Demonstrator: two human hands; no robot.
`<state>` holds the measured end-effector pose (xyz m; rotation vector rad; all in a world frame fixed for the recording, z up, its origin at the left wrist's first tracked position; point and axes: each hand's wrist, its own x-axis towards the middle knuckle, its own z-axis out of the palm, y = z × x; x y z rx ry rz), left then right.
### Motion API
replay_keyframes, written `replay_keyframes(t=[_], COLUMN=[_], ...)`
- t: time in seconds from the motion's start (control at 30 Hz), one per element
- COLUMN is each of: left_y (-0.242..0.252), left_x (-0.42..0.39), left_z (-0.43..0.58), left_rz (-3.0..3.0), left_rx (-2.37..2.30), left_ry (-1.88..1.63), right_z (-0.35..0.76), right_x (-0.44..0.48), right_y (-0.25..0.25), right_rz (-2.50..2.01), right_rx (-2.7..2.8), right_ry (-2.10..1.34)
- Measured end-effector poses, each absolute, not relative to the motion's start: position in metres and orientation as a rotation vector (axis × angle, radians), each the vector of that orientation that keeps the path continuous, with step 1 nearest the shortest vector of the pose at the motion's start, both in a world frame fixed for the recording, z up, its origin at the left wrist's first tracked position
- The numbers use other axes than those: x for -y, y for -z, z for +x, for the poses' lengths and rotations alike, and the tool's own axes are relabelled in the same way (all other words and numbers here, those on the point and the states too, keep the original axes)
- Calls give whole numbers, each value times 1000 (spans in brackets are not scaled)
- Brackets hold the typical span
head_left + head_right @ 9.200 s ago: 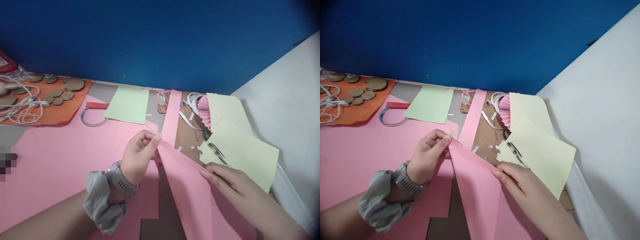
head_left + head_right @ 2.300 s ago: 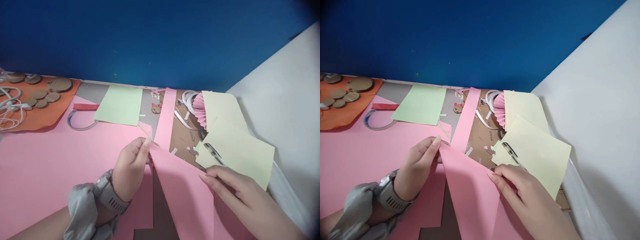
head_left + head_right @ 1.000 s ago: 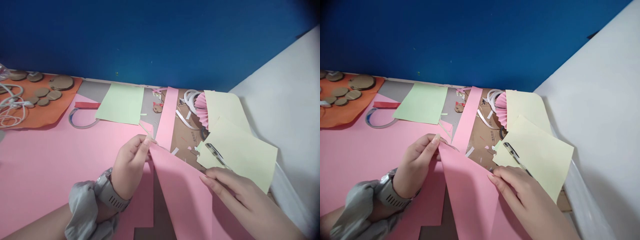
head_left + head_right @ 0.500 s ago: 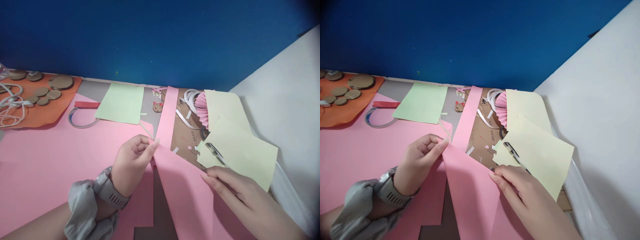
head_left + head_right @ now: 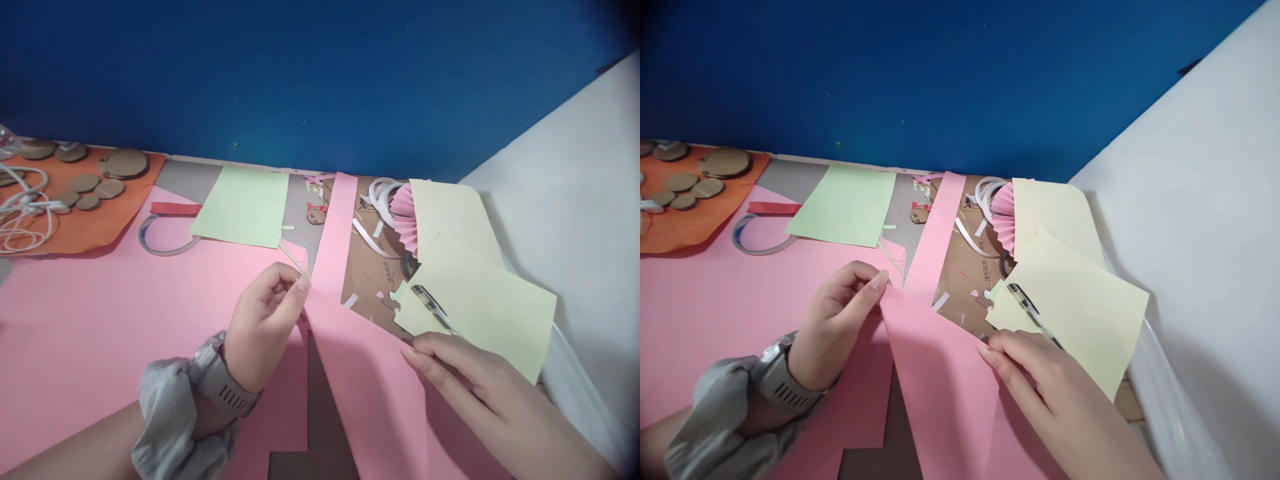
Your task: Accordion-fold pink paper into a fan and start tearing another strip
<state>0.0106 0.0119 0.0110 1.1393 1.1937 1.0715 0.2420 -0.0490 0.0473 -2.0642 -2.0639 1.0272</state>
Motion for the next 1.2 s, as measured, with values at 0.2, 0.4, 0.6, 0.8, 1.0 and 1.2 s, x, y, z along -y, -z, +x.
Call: replay_keyframes(t=[0.2, 0.4, 0.6, 0.8, 1.0, 1.2], left_y=[-11, -8, -5, -5, -6, 0], left_x=[-13, -13, -14, -12, -9, -11], left_z=[9, 6, 9, 10, 10, 9], left_rz=[1166, 1182, 976, 1023, 1047, 1082], left_rx=[-1246, -1300, -1192, -1178, -1223, -1266], left_ry=[-1080, -1090, -1180, -1150, -1059, -1058], right_z=[243, 243, 238, 240, 243, 242], right_x=[48, 48, 48, 49, 49, 50], right_y=[-46, -46, -51, -49, -48, -46], right_rz=[-2073, -2026, -1976, -1988, -2005, -2023], right_rx=[2068, 2102, 2079, 2076, 2087, 2066], right_ry=[-1048, -1101, -995, -1046, -1082, -1143])
